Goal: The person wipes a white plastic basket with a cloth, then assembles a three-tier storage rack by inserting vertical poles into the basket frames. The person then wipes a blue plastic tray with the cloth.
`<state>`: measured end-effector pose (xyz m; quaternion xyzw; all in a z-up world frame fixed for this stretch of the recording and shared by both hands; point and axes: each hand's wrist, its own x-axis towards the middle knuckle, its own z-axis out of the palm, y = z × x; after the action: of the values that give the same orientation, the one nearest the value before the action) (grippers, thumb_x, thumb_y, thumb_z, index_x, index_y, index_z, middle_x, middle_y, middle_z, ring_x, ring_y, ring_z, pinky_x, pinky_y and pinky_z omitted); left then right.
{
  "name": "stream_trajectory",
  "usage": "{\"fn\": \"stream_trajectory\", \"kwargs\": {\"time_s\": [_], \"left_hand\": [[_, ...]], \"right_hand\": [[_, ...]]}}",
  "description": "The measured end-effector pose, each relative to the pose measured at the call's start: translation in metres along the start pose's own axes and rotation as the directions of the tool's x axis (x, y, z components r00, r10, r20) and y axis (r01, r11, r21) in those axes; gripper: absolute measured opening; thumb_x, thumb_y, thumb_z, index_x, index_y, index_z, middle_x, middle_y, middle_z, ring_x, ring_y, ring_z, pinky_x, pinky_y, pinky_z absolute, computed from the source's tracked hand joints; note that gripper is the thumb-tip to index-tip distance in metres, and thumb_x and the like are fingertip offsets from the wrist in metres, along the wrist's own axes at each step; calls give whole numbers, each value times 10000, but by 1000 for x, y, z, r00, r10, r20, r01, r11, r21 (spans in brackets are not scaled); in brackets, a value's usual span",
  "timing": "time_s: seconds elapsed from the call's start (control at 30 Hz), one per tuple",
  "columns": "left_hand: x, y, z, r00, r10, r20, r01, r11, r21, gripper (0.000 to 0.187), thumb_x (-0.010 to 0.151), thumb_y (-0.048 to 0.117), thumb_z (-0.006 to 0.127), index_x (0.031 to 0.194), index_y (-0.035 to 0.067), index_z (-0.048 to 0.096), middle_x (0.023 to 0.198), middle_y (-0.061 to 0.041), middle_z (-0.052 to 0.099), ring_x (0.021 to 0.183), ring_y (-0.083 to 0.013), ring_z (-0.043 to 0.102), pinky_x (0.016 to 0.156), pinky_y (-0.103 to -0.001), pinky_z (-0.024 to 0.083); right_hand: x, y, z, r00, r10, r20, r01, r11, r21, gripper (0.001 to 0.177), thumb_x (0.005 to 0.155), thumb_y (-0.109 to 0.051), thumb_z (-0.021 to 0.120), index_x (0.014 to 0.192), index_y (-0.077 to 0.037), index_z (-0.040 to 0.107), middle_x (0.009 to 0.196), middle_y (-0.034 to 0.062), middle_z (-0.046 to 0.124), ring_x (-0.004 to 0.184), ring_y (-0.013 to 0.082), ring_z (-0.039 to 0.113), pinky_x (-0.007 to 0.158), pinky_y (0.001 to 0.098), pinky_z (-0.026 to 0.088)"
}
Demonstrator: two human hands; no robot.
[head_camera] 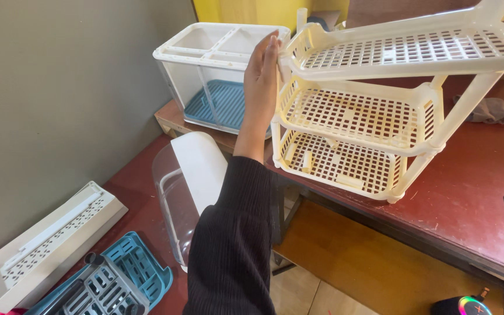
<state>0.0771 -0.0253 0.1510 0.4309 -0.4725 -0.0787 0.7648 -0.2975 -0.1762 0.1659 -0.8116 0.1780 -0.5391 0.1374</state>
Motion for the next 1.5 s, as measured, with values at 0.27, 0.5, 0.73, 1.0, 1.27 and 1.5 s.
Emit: {"fn": "stream_trajectory", "kwargs": {"time_s": [0.27, 0.5, 0.73, 1.0, 1.27, 1.5], "left_hand": [[-5, 3, 0, 998, -29, 63, 34, 996, -83, 613, 982, 436, 704, 1455, 69, 574, 1355, -169, 651, 1137, -246, 659, 937, -363, 538], [-11, 1, -15, 956, 159, 245, -147, 987, -69, 993, 795, 277, 950, 1607, 185, 386, 1582, -188, 463, 1386, -355, 557, 1114, -454, 500], [-9, -10, -13, 965, -22, 261, 72, 980, -183, 963, 802, 280, 912, 1601, 196, 380, 1557, -212, 499, 1315, -343, 655, 1019, -433, 618], [-2, -15, -16, 962, 87, 258, -53, 989, -135, 783, 894, 234, 884, 1571, 181, 496, 1536, -141, 592, 1396, -279, 617, 1168, -450, 533], [29, -5, -8, 953, 201, 226, -209, 978, 10, 742, 1028, 392, 715, 1661, 220, 368, 1574, -61, 556, 1544, -238, 510, 1312, -449, 350], [42, -17, -17, 935, 65, 348, 24, 969, -246, 658, 1101, 420, 555, 1650, 131, 338, 1711, -105, 378, 1581, -247, 368, 1310, -390, 269]], "right_hand": [[-2, -7, 7, 1000, 30, 3, -30, 999, -40, 463, 1205, -347, 468, 1406, 60, 557, 1233, 200, 664, 1125, 261, 674, 997, 380, 596], [1, -26, 9, 996, 34, 85, -32, 999, -15, 555, 1176, -391, 461, 1446, 89, 533, 1218, 240, 663, 1077, 297, 690, 932, 398, 619], [-6, 16, 6, 986, 165, 11, -163, 983, -88, 530, 1169, -362, 475, 1445, 87, 532, 1226, 239, 659, 1089, 301, 684, 943, 405, 613], [-24, 64, 5, 961, 272, -50, -276, 951, -139, 502, 1161, -329, 492, 1443, 84, 531, 1235, 238, 655, 1103, 306, 677, 957, 412, 605], [-10, 77, 18, 950, 305, -69, -312, 939, -145, 476, 1153, -296, 509, 1442, 82, 530, 1243, 238, 651, 1117, 312, 671, 970, 419, 597], [-3, 91, 32, 947, 309, -87, -319, 937, -142, 455, 1147, -268, 523, 1441, 80, 529, 1251, 237, 647, 1129, 316, 665, 981, 426, 591]]}}
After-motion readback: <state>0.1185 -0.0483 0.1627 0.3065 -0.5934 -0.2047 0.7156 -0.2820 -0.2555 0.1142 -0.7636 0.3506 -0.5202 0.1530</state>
